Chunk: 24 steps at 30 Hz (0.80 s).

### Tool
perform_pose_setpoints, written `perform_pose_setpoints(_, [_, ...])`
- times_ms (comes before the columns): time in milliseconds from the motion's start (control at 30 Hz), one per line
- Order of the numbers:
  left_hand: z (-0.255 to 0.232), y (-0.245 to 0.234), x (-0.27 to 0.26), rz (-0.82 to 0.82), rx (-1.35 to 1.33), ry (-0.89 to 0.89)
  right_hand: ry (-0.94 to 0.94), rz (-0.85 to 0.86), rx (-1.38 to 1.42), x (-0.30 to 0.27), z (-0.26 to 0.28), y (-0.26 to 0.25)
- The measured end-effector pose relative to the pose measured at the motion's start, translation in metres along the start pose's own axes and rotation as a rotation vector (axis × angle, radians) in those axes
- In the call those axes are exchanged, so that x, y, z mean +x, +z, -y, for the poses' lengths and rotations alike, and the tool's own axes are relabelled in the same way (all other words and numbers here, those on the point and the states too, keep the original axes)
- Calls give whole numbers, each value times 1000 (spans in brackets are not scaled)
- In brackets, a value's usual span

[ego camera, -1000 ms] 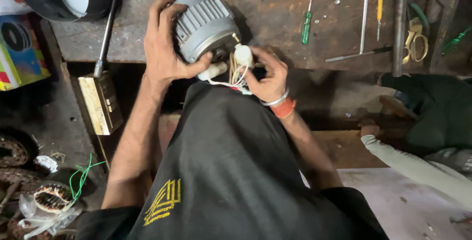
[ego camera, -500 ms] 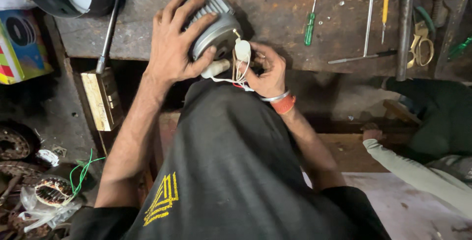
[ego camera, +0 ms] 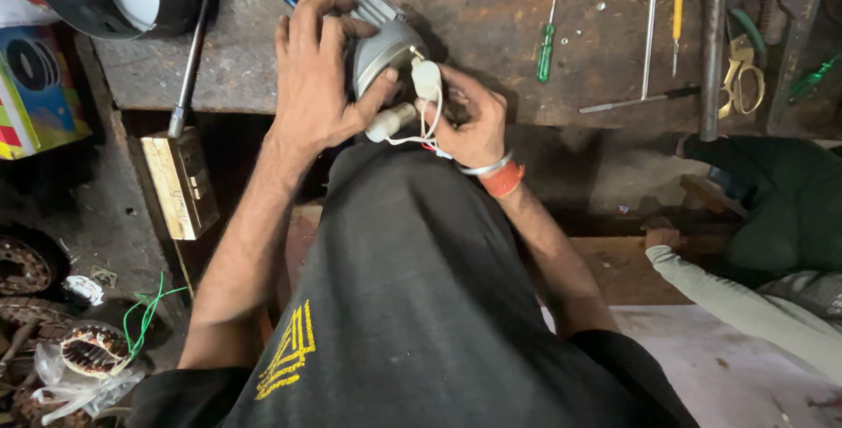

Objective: The person assembles and adjusts an electric motor on a cluttered workbench. They use a hammer to tap the motor shaft, manipulate wires and a power cord, and attach a white plastic component to the motor housing.

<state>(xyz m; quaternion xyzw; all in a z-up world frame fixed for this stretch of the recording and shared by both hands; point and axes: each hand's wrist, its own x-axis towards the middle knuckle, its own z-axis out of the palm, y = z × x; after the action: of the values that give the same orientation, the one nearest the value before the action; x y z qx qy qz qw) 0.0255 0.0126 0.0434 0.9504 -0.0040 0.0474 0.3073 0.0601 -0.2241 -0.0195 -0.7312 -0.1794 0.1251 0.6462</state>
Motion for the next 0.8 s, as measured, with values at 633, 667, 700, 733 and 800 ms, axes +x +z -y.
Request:
perform_pose_setpoints(633, [-14, 2, 10, -114, 55, -85, -42, 55, -127, 26, 17, 0])
perform_pose_setpoints(667, [-14, 1, 11, -135, 19, -90, -41, 72, -171, 29, 20, -2])
perform_pose_setpoints(700, [-14, 2, 11, -153, -23, -100, -62, 80, -200, 29, 24, -5])
perform_pose_setpoints(733, [-15, 3, 11, -151, -33, -128, -83, 88, -228, 29, 27, -9])
perform_pose_setpoints(800, [-14, 5, 14, -152, -58, -181, -94, 127, -265, 30, 29, -16])
